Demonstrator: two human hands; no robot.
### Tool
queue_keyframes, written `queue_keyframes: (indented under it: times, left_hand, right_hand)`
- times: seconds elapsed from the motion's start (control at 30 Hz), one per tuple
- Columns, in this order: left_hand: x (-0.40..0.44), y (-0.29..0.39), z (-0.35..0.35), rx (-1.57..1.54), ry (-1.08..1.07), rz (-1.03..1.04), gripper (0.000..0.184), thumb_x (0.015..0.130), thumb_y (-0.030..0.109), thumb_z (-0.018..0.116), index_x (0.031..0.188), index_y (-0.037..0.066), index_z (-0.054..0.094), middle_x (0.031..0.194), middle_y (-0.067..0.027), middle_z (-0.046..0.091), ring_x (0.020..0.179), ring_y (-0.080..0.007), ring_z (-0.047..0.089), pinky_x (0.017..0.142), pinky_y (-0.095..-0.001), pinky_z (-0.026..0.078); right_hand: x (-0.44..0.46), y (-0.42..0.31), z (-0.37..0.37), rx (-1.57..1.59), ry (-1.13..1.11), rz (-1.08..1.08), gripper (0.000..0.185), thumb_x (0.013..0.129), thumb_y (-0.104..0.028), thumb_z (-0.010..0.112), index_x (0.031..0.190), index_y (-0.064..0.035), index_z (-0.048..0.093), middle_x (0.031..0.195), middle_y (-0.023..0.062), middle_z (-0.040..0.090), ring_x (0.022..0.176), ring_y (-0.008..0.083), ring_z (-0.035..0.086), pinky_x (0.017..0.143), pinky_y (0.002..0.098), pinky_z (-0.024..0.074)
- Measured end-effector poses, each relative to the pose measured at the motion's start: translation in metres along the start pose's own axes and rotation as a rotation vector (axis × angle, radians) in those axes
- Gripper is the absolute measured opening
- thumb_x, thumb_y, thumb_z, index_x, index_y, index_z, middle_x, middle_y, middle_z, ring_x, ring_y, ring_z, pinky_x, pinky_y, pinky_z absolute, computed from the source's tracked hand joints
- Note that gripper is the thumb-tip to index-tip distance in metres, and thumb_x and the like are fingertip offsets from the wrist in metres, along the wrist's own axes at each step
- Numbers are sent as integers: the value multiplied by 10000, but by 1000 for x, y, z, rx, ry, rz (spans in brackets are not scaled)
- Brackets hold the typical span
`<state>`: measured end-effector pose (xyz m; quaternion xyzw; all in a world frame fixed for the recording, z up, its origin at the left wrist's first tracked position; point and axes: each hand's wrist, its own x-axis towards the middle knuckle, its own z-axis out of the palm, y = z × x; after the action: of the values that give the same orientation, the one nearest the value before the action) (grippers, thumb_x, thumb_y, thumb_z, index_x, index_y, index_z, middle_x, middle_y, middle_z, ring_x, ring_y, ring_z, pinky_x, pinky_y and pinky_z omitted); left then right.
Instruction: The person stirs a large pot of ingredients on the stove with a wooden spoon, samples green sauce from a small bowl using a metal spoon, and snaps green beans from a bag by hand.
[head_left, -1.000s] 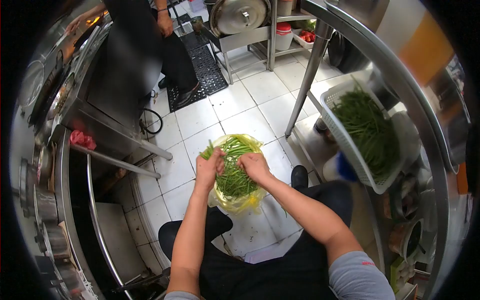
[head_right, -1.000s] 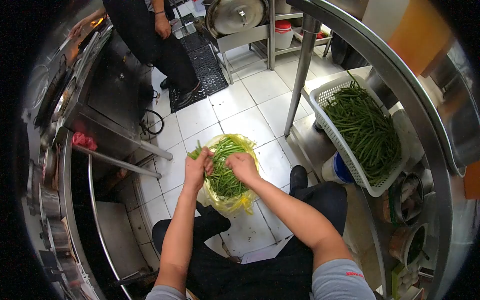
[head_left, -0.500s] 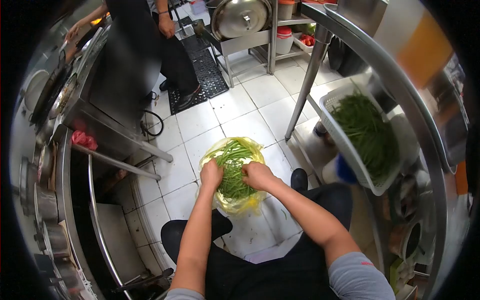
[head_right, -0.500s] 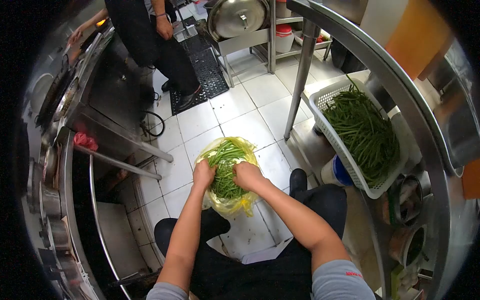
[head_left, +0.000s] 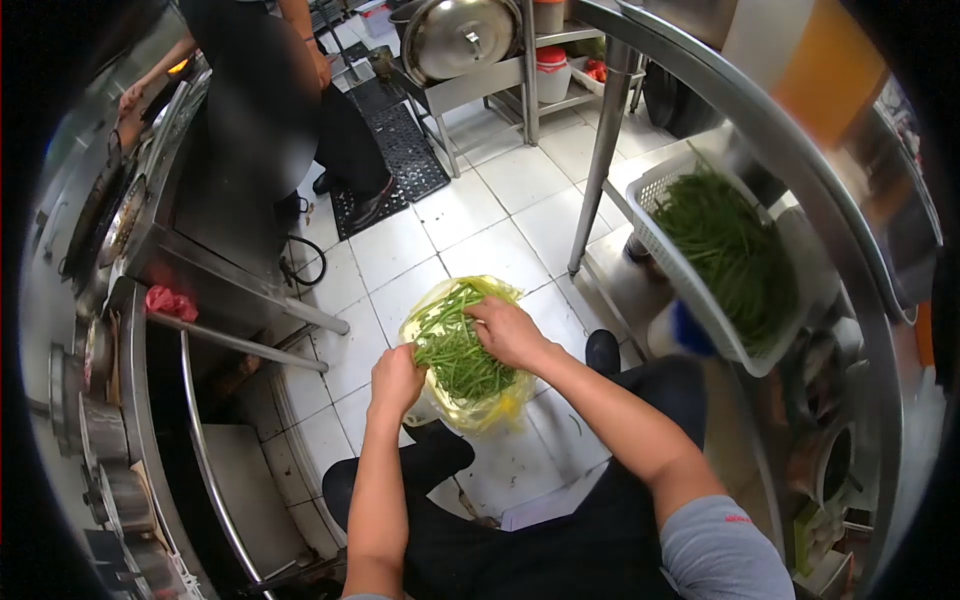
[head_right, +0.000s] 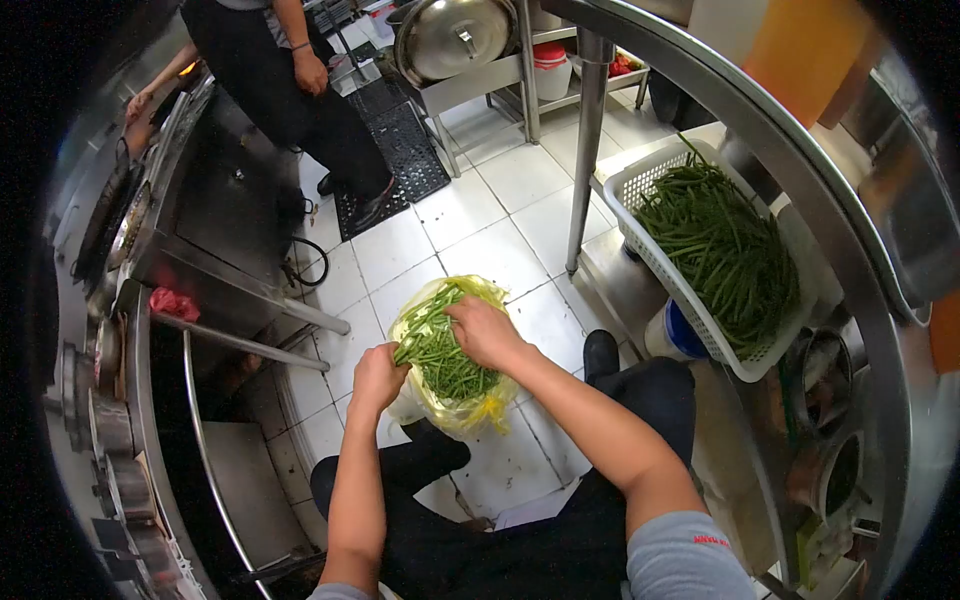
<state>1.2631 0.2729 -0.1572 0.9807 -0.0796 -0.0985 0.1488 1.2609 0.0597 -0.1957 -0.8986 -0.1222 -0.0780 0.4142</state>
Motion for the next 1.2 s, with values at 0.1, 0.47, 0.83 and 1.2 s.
queue_keyframes:
  times: [0.1, 0.47, 0.83, 1.2]
  left_hand:
    - [-8, 5, -14, -82, -64, 48, 218, 744, 144, 690, 913, 10, 654, 787, -221, 636, 783, -398, 607, 693, -458, 471]
    - [-5, 4, -27, -163, -217, 69, 210, 744, 163, 703, 884, 16, 653, 811, -207, 646, 802, -393, 610, 714, -454, 477]
    - [-6, 13, -31, -431, -247, 165, 202, 787, 145, 690, 891, -23, 645, 664, -166, 595, 601, -185, 506, 629, -363, 450]
    - [-4, 10, -25, -500, -270, 315, 175, 829, 141, 646, 857, -28, 609, 595, -100, 542, 531, -151, 442, 548, -328, 417]
  right_hand:
    - [-2, 2, 5, 63, 35, -124, 203, 833, -109, 524, 964, -9, 644, 831, 171, 602, 830, 363, 594, 770, 437, 483]
    - [0, -14, -13, 166, -233, -132, 198, 812, -106, 544, 936, 12, 643, 841, 192, 614, 804, 349, 603, 739, 413, 485]
    - [1, -26, -28, 467, -395, 192, 190, 798, -76, 568, 941, 14, 653, 823, 200, 647, 758, 348, 627, 719, 393, 505]
    - [-3, -24, -24, 140, -135, 0, 172, 782, -70, 573, 913, 5, 653, 769, 173, 637, 697, 304, 630, 665, 369, 508]
